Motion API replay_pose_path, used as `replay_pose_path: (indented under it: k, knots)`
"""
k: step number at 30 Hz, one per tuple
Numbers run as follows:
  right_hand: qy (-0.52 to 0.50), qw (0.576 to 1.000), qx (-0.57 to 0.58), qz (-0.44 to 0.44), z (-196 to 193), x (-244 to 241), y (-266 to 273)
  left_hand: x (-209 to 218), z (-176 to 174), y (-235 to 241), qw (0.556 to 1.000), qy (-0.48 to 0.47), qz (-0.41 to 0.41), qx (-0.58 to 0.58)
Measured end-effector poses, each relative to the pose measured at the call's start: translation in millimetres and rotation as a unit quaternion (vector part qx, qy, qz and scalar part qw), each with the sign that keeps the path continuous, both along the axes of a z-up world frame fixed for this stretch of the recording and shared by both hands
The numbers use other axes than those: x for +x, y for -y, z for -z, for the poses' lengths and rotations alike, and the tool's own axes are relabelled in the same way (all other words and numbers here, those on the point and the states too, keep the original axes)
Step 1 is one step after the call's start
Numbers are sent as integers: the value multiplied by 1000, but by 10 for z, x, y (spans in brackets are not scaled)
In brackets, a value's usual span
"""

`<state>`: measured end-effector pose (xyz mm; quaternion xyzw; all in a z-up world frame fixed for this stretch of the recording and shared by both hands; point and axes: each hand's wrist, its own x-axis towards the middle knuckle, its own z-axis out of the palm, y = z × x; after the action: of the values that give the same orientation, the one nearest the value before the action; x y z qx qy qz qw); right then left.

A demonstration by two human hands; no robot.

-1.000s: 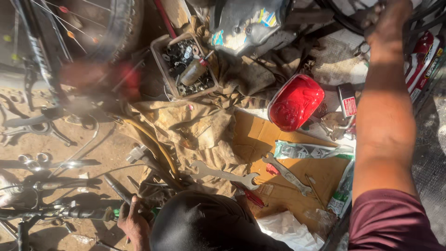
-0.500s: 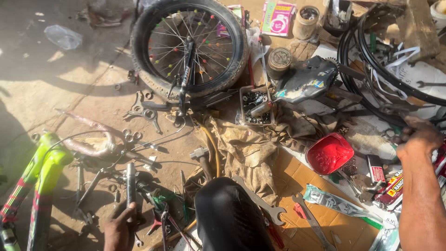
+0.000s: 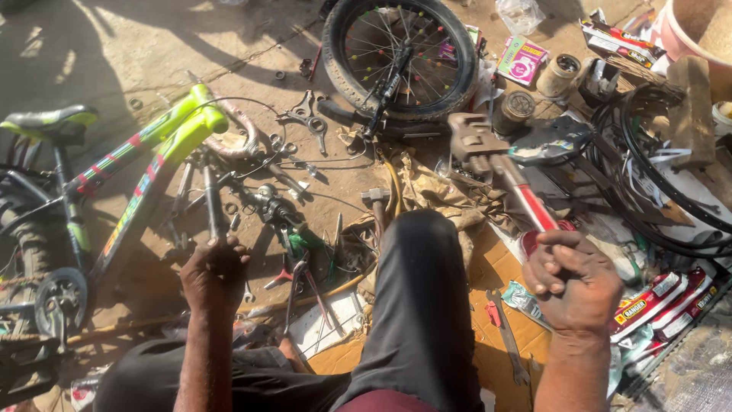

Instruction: The person applies lubricant to a bicycle part, then uses a hammer and pliers to work on the component. They subsequently use a wrench to tighten a bolt on the bicycle frame.

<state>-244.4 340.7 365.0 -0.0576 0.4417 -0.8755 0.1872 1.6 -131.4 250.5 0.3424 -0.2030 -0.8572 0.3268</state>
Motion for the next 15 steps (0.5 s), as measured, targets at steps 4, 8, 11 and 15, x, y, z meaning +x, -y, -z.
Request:
replay_pose_path:
  k: [4,8,11,15]
  knots:
    - [51,978,-30,-198,-206,445,1024,200,-440,-103,993,-108,-7,-56]
    - [93,914,79,-387,-367,808,1875,492,-776,-38,929,27,-40,-366]
    - [99,844,111,-515,-311,929,2234,681,-790,30,925,76,15,-373]
    - [52,776,99,-621,-70,692,2582,700,-536,-42,932,140,174,-286]
